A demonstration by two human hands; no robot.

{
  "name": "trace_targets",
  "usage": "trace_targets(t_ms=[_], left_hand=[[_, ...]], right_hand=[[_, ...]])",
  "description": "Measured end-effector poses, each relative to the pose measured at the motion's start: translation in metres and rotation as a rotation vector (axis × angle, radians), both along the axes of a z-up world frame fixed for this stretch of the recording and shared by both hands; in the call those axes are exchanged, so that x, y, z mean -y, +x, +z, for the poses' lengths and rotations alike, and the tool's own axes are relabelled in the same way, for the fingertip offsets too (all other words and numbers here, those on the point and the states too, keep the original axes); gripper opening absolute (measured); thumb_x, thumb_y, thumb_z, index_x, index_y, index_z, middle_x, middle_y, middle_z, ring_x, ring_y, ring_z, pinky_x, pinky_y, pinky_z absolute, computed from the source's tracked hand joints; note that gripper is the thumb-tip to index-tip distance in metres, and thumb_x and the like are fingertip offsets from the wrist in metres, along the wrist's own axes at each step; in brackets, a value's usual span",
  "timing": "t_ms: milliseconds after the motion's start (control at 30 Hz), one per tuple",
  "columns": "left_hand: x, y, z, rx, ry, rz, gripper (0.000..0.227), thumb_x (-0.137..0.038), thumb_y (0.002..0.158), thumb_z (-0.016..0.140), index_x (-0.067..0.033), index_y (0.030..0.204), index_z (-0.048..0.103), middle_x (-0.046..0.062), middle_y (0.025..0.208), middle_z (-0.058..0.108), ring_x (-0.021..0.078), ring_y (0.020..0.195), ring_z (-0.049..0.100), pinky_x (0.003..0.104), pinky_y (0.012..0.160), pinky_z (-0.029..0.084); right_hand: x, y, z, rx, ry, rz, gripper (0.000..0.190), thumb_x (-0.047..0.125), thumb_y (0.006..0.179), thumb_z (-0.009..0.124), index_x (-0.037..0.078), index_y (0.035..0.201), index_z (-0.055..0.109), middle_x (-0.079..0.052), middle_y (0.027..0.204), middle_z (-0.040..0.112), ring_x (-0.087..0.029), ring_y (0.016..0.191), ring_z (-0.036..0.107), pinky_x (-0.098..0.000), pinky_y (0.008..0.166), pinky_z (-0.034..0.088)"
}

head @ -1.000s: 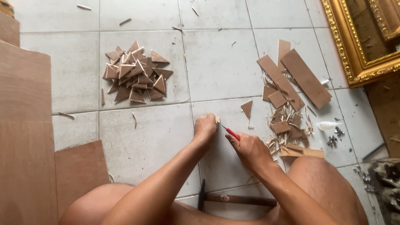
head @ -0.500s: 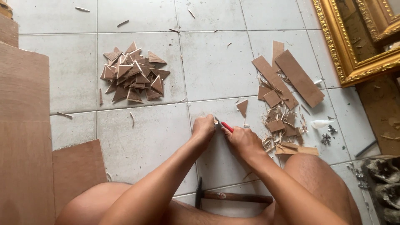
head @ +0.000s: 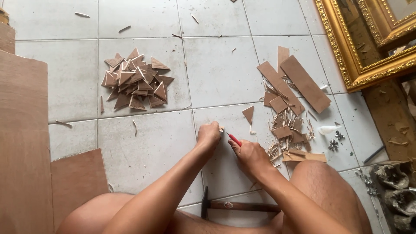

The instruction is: The person sits on the floor and uses a red utility knife to cut small rectangular pieces of wood into triangular shapes. The person holds each piece with one hand and carefully slices along the edges, placing the finished triangles into a growing pile on the floor.

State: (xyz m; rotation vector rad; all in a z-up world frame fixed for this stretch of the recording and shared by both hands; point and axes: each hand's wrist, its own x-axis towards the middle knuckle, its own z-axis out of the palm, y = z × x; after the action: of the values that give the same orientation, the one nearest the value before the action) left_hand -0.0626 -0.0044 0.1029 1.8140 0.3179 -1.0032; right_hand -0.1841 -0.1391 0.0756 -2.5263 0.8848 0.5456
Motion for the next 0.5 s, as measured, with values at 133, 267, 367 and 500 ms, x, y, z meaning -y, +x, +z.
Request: trace_targets(t_ms=[133,267,367,500], left_hand=[[0.006,0.006,-0.026,-0.02,-0.001,0.022,0.053,-0.034,0.1,0.051,0.0047,0.125,0.078,0.026,0.121,0.082,0.0436,0.123,0.078,0.053,0.108,0.058],[0.01,0.009,-0.053,-0.001,-0.014,0.062,0.044,-0.032,0.101,0.055,0.0013,0.115,0.081,0.017,0.101,0.086,0.0334,0.102,0.085,0.049,0.096,0.062],[0.009,0.011,-0.059,-0.009,-0.04,0.112,0.044,-0.03,0.101,0.053,0.0022,0.115,0.08,0.016,0.097,0.084,0.0302,0.096,0.085,0.046,0.089,0.063],[0.014,0.011,-0.093,-0.005,-0.082,0.146,0.045,-0.033,0.097,0.054,0.0003,0.109,0.081,0.013,0.085,0.078,0.0261,0.076,0.078,0.043,0.07,0.061]], right_hand=[[0.009,0.012,-0.01,-0.061,-0.014,0.008,0.08,0.075,0.113,0.039,0.01,0.112,0.085,-0.022,0.098,0.085,-0.044,0.105,0.084,-0.057,0.089,0.066],[0.005,0.014,-0.004,-0.08,-0.049,0.019,0.08,0.075,0.112,0.038,0.01,0.111,0.085,-0.021,0.098,0.085,-0.044,0.104,0.084,-0.0578,0.086,0.065],[-0.002,0.01,0.017,-0.004,-0.015,0.006,0.075,0.069,0.115,0.039,0.009,0.107,0.085,-0.021,0.095,0.084,-0.044,0.1,0.084,-0.056,0.086,0.065],[-0.016,0.001,0.032,0.049,0.015,-0.002,0.08,0.074,0.114,0.039,0.009,0.102,0.084,-0.024,0.092,0.083,-0.047,0.098,0.084,-0.0567,0.084,0.065]])
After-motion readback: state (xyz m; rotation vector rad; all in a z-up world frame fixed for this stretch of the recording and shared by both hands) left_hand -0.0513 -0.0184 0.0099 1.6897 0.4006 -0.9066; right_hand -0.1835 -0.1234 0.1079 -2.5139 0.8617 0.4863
